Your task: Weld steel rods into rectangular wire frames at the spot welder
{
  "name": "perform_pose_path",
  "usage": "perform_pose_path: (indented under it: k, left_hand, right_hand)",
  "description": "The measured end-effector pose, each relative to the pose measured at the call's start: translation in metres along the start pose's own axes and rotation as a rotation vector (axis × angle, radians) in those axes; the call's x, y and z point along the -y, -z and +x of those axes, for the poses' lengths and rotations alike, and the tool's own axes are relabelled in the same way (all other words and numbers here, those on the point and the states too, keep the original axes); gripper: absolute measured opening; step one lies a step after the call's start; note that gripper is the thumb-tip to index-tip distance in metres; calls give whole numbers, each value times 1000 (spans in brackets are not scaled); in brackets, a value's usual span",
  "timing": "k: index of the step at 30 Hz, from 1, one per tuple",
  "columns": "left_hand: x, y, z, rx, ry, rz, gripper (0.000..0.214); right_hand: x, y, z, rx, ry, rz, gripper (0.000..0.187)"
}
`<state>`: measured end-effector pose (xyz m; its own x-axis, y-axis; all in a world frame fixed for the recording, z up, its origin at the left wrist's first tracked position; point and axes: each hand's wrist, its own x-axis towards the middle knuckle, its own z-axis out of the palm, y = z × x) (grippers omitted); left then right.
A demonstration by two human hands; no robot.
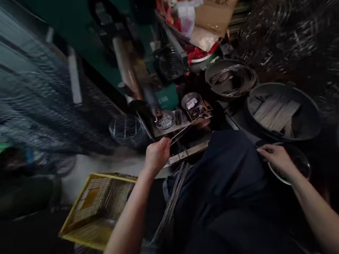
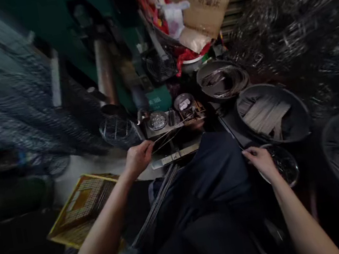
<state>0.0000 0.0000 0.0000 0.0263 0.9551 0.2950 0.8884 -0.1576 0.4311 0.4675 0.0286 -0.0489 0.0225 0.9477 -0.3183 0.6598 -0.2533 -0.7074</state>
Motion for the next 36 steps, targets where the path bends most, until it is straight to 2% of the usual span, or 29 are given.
perform_pose_path:
  k: [2, 4, 6, 7, 9, 11, 12, 15, 16, 18, 22, 29, 36]
  left_hand:
    - [1, 12, -16, -71, 54, -54, 25]
    - [2, 22, -30, -138, 95, -93, 23]
    - [0, 28, -41, -204, 122, -124, 21]
    - [-2, 29, -45, -229, 128, -132, 20]
    - [-7, 28, -51, -266, 132, -142, 18]
    - [-15, 23, -54, -296, 132, -147, 18]
    - [-19, 21, -55, -313, 132, -148, 17]
    - [-28, 12, -57, -366, 139, -148, 17]
    - [-30, 9, -59, -379, 146, -146, 16]
    - [-31, 4, -62, -401, 176, -146, 16]
    - [-28, 0, -69, -431, 258, -187, 17]
    - [-23, 0, -74, -474, 302, -212, 16]
    - [-20, 5, -73, -523, 301, -210, 15]
  right_hand:
    - [-3, 17, 0, -56, 46, -195, 43]
    - [7, 26, 1, -100, 100, -242, 39]
    - [33, 22, 3, -136, 158, -132, 36]
    - [52, 13, 5, -138, 191, -24, 35]
    - [95, -20, 9, -147, 271, 200, 33]
    - [138, -69, 15, -130, 364, 297, 31]
    - [157, -97, 18, -67, 389, 350, 32]
    - [203, -173, 23, 128, 311, 619, 35]
    - [215, -192, 22, 169, 266, 709, 35]
    - [235, -217, 17, 219, 194, 851, 35]
    - [258, -233, 5, 247, 167, 983, 34]
    - [270, -251, 1, 317, 186, 1074, 31]
    - [282, -253, 0, 320, 186, 1074, 35]
